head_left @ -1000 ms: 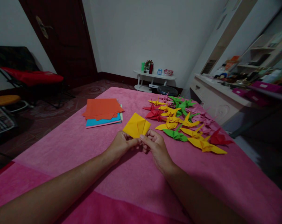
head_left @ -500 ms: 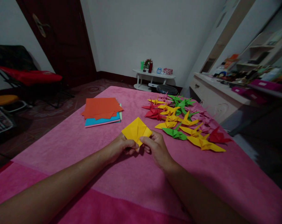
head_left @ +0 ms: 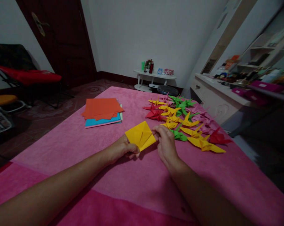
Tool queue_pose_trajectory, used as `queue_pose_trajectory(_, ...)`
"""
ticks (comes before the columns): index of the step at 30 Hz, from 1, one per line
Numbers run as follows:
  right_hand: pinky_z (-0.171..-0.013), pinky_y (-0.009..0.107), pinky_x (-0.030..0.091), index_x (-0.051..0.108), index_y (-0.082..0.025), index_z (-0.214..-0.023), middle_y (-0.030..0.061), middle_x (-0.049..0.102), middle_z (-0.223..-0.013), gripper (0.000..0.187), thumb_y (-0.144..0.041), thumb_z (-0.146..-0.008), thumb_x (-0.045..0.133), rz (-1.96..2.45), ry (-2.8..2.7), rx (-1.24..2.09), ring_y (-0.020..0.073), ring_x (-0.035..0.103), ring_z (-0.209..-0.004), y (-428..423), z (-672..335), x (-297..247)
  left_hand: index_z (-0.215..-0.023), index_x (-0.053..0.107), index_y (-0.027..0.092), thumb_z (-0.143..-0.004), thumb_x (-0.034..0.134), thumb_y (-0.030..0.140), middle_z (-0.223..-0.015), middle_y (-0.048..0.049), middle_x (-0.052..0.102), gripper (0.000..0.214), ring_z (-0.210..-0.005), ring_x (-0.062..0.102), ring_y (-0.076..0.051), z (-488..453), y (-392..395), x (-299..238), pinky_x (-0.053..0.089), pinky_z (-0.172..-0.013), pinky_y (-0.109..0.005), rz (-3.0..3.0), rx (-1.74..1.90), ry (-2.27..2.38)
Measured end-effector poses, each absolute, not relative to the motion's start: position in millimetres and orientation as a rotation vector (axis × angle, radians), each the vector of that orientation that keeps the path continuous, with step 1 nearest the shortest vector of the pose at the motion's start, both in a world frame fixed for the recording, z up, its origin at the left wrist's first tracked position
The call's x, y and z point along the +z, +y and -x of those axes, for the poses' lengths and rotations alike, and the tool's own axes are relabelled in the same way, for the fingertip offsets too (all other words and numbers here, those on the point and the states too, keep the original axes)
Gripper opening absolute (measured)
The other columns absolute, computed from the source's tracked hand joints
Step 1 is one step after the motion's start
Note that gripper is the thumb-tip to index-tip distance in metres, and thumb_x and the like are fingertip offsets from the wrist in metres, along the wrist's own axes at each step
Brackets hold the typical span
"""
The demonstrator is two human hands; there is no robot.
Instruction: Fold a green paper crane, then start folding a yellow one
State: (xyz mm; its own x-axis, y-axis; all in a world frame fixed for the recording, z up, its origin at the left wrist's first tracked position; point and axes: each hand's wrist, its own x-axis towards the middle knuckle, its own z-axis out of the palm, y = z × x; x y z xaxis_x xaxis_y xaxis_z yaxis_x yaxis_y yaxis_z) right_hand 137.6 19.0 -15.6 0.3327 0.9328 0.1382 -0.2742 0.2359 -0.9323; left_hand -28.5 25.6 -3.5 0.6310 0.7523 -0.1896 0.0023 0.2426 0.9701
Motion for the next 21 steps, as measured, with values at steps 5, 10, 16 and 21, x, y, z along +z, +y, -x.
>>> queue_pose_trajectory(5, -0.036, 0.019, 0.027, 0.058, -0.018, -0.075, -0.0038, 0.055, -0.056, 0.026, -0.043, -0.082, 0.056, 1.024, -0.913, 1.177, 0.0067, 0.042, -0.039, 14.2, -132.2, -17.5, -0.067, 0.063, 0.011, -0.067, 0.065, 0.024, -0.051, 0.0032, 0.050, 0.013, -0.041, 0.033, -0.003, 25.4, 29.1, -11.8, 0.018, -0.041, -0.018, -1.068, 0.887, 0.820)
queue_pose_trajectory(10, -0.040, 0.019, 0.035, 0.057, -0.017, -0.073, -0.0055, 0.052, -0.048, 0.024, -0.039, -0.075, 0.067, 1.149, -1.299, 1.256, 0.0080, 0.047, -0.040, 2.8, -112.6, -19.9, -0.080, 0.067, 0.011, -0.070, 0.069, 0.030, -0.059, 0.0025, 0.051, 0.022, -0.047, 0.036, -0.005, 22.7, 32.2, -14.2, 0.024, -0.045, -0.019, -0.974, 0.980, 0.795)
queue_pose_trajectory(16, -0.039, 0.019, 0.031, 0.061, -0.015, -0.068, -0.0039, 0.051, -0.044, 0.030, -0.042, -0.080, 0.060, 1.135, -1.204, 1.286, 0.0072, 0.042, -0.038, 3.5, -116.8, -17.5, -0.080, 0.067, 0.011, -0.075, 0.068, 0.037, -0.054, 0.0063, 0.037, 0.027, -0.047, 0.024, -0.004, 23.1, 31.8, -11.8, 0.014, -0.044, -0.020, -1.049, 0.936, 0.768)
queue_pose_trajectory(21, -0.039, 0.020, 0.023, 0.066, -0.014, -0.066, -0.0045, 0.047, -0.042, 0.029, -0.038, -0.081, 0.058, 1.099, -1.141, 1.266, 0.0060, 0.035, -0.038, 2.6, -117.9, -16.1, -0.094, 0.069, 0.010, -0.077, 0.068, 0.040, -0.056, 0.0068, 0.034, 0.035, -0.048, 0.021, -0.004, 23.0, 31.1, -11.4, 0.012, -0.044, -0.020, -1.054, 0.912, 0.746)
